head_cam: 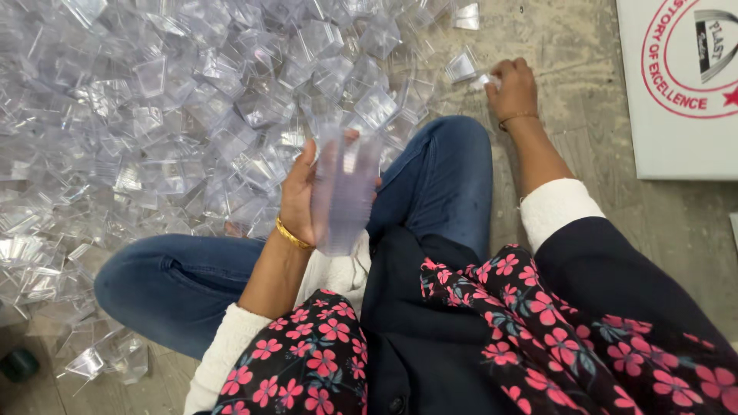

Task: The person sits on the floor and nests small clear plastic cups one at a time, picking loose cups from a large pile and pressing them into a growing stack held in the other hand, setting completed stacks aside.

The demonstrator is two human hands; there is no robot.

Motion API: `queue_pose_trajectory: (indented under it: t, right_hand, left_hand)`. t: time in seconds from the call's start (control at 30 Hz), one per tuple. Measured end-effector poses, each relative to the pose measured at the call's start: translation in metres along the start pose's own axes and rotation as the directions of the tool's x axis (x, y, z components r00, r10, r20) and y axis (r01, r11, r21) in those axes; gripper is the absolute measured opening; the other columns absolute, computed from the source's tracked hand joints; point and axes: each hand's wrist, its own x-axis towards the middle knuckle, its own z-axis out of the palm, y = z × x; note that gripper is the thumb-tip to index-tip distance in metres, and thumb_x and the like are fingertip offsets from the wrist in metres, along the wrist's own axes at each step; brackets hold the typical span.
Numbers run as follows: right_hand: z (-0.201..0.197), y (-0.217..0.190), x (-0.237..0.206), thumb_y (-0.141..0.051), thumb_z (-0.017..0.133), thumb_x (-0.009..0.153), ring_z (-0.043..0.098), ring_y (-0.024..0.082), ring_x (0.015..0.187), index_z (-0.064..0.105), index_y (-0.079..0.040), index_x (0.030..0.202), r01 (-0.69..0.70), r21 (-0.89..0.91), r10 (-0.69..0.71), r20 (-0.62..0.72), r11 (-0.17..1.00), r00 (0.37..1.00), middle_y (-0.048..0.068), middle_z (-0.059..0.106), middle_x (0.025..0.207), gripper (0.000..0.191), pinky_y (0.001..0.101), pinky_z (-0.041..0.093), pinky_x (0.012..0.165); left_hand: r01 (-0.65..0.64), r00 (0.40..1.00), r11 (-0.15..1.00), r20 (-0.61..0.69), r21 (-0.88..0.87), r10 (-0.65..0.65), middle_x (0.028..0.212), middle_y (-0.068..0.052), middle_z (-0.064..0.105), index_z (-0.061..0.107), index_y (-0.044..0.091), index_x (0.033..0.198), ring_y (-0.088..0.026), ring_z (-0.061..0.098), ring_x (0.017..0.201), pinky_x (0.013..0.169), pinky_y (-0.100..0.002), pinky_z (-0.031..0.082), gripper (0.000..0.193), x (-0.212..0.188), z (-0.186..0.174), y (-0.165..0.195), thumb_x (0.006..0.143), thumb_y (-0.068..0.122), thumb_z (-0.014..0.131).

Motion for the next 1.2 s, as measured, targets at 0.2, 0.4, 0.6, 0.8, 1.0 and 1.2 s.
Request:
queue_pose_trajectory:
  t: [0.2, 0.4, 0.6, 0.8, 1.0, 1.2]
  right_hand:
    - [-0.02, -0.02, 0.013, -0.006, 0.078, 0.092, 0.072, 0.026, 0.085, 0.07, -0.007, 0.097, -0.253, 0.295, 0.297, -0.115, 0.921, 0.948, 0.01, 0.072, 0.094, 0.01, 0.0354, 0.057, 0.078]
    - [-0.081, -0.146, 0.008, -0.008, 0.07, 0.101, 0.063, 0.011, 0.096, 0.07, -0.002, 0.107, -0.262, 0.885, -0.259, 0.375, 0.384, 0.89, 0.002, 0.068, 0.103, 0.008, 0.0261, 0.053, 0.089]
    - [-0.118, -0.221, -0.002, -0.009, 0.067, 0.103, 0.07, 0.013, 0.108, 0.072, -0.001, 0.113, -0.305, 0.907, -0.235, 0.377, 0.291, 0.896, 0.005, 0.073, 0.111, 0.014, 0.0286, 0.055, 0.099]
    - [-0.163, -0.243, -0.05, -0.005, 0.064, 0.1, 0.063, 0.022, 0.137, 0.055, -0.007, 0.148, -0.056, 0.818, -0.117, 0.149, 0.572, 0.982, 0.014, 0.062, 0.147, 0.049, 0.0356, 0.053, 0.117]
    - [-0.154, -0.24, -0.076, -0.015, 0.084, 0.086, 0.025, 0.039, 0.158, 0.05, -0.023, 0.151, 0.139, 0.837, -0.385, 0.091, 0.53, 0.918, 0.024, 0.009, 0.168, 0.073, 0.0453, 0.047, 0.118]
    - [-0.122, -0.158, -0.116, -0.025, 0.085, 0.098, 0.047, 0.03, 0.142, 0.046, -0.015, 0.152, -0.18, 0.98, 0.603, 0.198, -0.091, 0.773, 0.01, 0.047, 0.151, 0.067, 0.051, 0.047, 0.118]
  left_hand:
    - [0.127, 0.986, 0.951, -0.141, 0.282, -0.09, 0.12, -0.018, 0.068, 0.052, 0.012, 0.144, -0.034, 0.069, 0.102, 0.085, -0.045, 0.06, 0.055, 0.014, -0.003, 0.005, 0.103, 0.05, 0.053]
    - [0.25, 0.966, 0.933, -0.128, 0.259, -0.223, 0.121, -0.017, 0.068, 0.055, 0.007, 0.143, -0.027, 0.07, 0.1, 0.088, -0.041, 0.06, 0.057, 0.029, -0.004, -0.008, 0.103, 0.048, 0.055]
    - [0.213, 0.967, 0.874, -0.221, 0.437, -0.125, 0.122, -0.01, 0.068, 0.057, 0.013, 0.141, -0.021, 0.07, 0.099, 0.086, -0.038, 0.06, 0.061, 0.023, 0.005, -0.008, 0.096, 0.055, 0.056]
    - [0.16, 0.942, 0.927, -0.333, 0.339, -0.041, 0.118, -0.013, 0.07, 0.062, 0.009, 0.134, -0.024, 0.072, 0.098, 0.086, -0.042, 0.061, 0.063, 0.034, 0.004, -0.012, 0.095, 0.058, 0.057]
    - [0.143, 0.952, 0.947, -0.302, 0.289, -0.052, 0.121, -0.016, 0.066, 0.054, 0.009, 0.14, -0.027, 0.07, 0.1, 0.083, -0.047, 0.06, 0.071, 0.051, 0.003, -0.046, 0.095, 0.064, 0.049]
    - [-0.025, 0.916, 0.707, -0.268, 0.707, 0.3, 0.153, -0.009, 0.044, 0.022, 0.028, 0.157, -0.02, 0.052, 0.13, 0.091, -0.042, 0.054, 0.076, 0.053, -0.002, -0.036, 0.093, 0.054, 0.054]
